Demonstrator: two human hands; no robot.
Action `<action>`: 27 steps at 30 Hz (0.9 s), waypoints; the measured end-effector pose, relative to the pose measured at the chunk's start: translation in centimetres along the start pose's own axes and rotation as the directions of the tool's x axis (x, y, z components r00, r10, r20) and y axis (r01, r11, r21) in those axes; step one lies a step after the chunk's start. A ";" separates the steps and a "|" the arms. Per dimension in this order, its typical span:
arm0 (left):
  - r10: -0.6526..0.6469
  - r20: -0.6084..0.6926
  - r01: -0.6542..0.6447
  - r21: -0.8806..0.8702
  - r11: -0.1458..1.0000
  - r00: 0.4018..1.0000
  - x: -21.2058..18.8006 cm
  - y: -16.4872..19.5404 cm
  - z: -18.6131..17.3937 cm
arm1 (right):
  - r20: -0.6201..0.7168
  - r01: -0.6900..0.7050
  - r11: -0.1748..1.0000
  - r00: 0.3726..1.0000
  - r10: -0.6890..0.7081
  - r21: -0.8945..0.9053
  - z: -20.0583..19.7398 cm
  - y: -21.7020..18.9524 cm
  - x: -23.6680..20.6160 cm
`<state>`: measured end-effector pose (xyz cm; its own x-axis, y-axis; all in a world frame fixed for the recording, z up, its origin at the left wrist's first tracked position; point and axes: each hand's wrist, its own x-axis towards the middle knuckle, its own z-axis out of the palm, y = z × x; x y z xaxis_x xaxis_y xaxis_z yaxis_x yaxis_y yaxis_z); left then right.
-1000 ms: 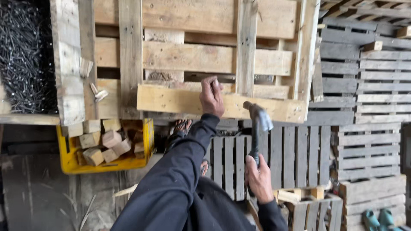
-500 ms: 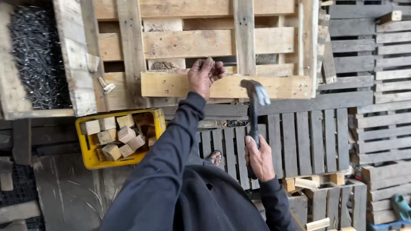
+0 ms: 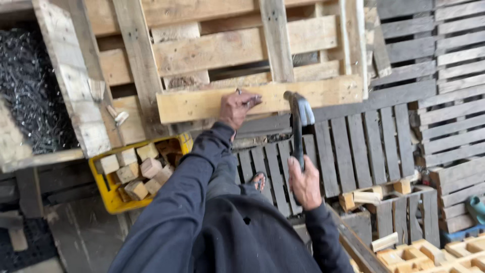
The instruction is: The person assembles wooden pallets by placing planks onto a pallet frame, picking nails from a container, and hammering them in. They also move small wooden blocks from a yellow crate onto the pallet.
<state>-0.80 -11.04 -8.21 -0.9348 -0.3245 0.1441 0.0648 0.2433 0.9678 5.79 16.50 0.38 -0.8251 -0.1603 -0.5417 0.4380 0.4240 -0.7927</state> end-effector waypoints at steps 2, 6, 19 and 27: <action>0.102 -0.032 -0.103 -0.017 0.995 0.994 -0.3 0.0 -0.2 | -0.013 0.061 0.997 0.998 -0.061 -0.042 0.7 -1.0 -1.3; 0.022 0.053 -0.016 -0.107 0.994 0.998 -0.8 0.2 0.0 | 0.076 0.217 0.965 0.975 -0.208 -0.147 2.2 -1.9 -1.5; 0.072 -0.187 0.052 0.583 0.811 0.980 3.6 -0.9 -3.2 | 0.022 0.792 0.448 0.484 -0.875 0.415 -1.3 -9.4 -3.0; -0.156 -0.160 0.223 0.751 0.621 0.975 5.3 1.3 -3.6 | 0.127 0.101 0.985 0.988 -0.083 -0.141 -2.2 -8.8 -1.7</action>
<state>-4.44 -15.74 -5.43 -0.8654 -0.5006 0.0225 -0.4304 0.7654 0.4784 2.57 14.99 8.84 -0.8068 -0.3070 -0.5048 0.2974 0.5271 -0.7960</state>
